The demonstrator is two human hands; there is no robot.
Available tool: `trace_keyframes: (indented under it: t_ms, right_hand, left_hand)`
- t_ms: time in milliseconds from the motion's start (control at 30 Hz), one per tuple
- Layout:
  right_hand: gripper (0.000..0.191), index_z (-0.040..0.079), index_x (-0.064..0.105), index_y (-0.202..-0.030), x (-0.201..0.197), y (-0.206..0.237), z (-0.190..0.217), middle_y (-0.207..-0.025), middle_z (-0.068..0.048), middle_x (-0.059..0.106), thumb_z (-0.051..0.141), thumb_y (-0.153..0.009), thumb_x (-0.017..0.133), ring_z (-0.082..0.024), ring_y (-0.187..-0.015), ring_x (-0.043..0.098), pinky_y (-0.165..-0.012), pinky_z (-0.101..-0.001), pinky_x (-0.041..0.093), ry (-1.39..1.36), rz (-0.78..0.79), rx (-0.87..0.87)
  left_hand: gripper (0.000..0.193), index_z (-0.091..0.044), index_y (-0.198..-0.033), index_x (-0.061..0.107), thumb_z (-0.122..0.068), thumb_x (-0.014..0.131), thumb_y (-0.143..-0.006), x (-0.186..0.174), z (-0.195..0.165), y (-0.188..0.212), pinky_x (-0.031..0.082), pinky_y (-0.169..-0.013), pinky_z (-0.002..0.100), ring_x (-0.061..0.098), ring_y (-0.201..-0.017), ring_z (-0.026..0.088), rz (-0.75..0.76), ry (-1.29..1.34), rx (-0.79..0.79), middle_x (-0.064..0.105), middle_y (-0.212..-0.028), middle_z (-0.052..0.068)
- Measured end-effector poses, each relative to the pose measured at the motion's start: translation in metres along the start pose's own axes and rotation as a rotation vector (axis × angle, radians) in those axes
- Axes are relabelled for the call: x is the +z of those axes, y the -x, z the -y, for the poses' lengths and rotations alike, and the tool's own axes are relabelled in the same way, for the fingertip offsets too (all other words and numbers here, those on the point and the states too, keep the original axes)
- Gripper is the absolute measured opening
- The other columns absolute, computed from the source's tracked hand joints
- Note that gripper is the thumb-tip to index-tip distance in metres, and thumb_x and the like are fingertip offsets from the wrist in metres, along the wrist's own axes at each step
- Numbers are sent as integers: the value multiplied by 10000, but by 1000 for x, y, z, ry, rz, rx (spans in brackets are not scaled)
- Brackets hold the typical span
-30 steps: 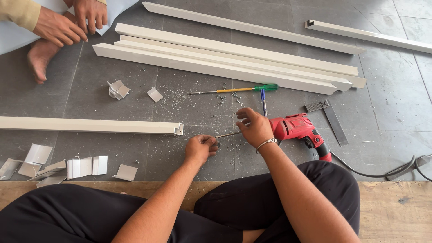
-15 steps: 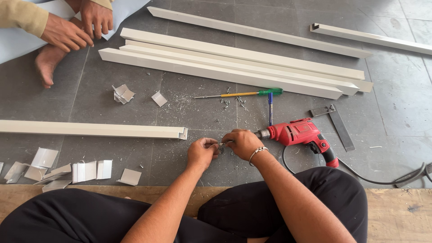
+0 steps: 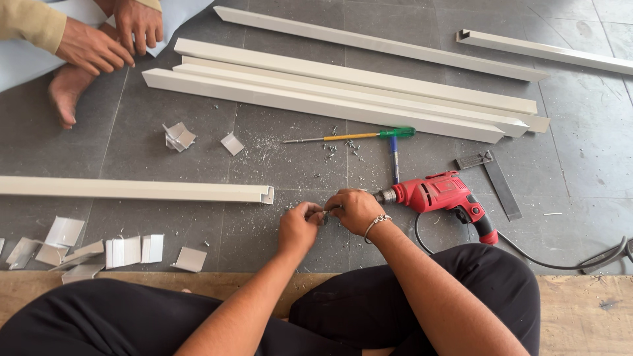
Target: The person assembles a white plastic molding by attaching a metal bracket to its end. They mark the bracket with a pen, drill a pilot hole, and then secure the bracket using a screwdriver and a power drill. The person also uses a square tool to check the alignment of the bracket.
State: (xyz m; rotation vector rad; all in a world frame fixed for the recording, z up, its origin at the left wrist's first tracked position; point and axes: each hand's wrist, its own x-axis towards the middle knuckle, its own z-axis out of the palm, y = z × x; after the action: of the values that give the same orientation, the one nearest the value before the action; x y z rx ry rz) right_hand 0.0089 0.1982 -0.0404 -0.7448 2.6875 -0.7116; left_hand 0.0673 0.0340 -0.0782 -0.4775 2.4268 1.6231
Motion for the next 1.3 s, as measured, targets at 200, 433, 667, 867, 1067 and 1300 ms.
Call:
trace_keyframes:
  t_ms: [200, 433, 667, 867, 1067, 1300]
  right_hand:
    - [167, 150, 781, -974, 0, -4, -1, -980, -77, 762, 167, -815, 736, -305, -948, 710, -866, -431, 559, -57, -5, 77]
    - [356, 152, 765, -1057, -13, -17, 7, -1044, -45, 779, 42, -739, 646, -226, -918, 765, -864, -366, 591, -269, -109, 144]
    - [205, 162, 769, -1077, 0, -126, 71, -1091, -48, 786, 125, -890, 695, -206, -972, 762, -885, -349, 602, -326, -155, 185]
    - [421, 162, 713, -1196, 30, -239, 143, -1172, -148, 674, 106, -784, 776, -377, -1006, 668, -847, -459, 552, -126, -237, -10]
    - [140, 132, 791, -952, 44, -264, 146, -957, -87, 784, 212, -838, 772, -294, -896, 745, -823, -413, 598, -279, -275, -81]
    - [205, 123, 801, -943, 19, -208, 135, -881, -96, 779, 321, -900, 766, -256, -759, 742, -748, -384, 595, -9, -36, 14]
  left_hand:
    - [196, -28, -1088, 710, -135, 677, -927, 12, 7, -9, 648, -658, 303, 752, -753, 180, 61, 680, -234, 772, -903, 72]
    - [496, -135, -1249, 556, -270, 803, -840, -46, -41, -10, 615, -721, 423, 763, -860, 288, 169, -202, -240, 774, -991, 142]
    - [617, -175, -1319, 545, -298, 847, -795, -171, -37, -33, 494, -1039, 483, 558, -1311, 280, 85, -1052, 144, 598, -1371, 73]
    - [915, -242, -1452, 440, -385, 921, -686, -205, -19, -68, 419, -1064, 494, 479, -1318, 315, 36, -826, 35, 514, -1451, 109]
    - [719, -130, -1417, 483, -327, 837, -824, -213, 5, -117, 493, -989, 470, 579, -1231, 369, -425, -311, 162, 614, -1353, 178]
    - [197, -29, -1073, 746, -149, 687, -928, -204, 3, -139, 637, -621, 332, 767, -735, 194, 12, 265, -67, 793, -914, 109]
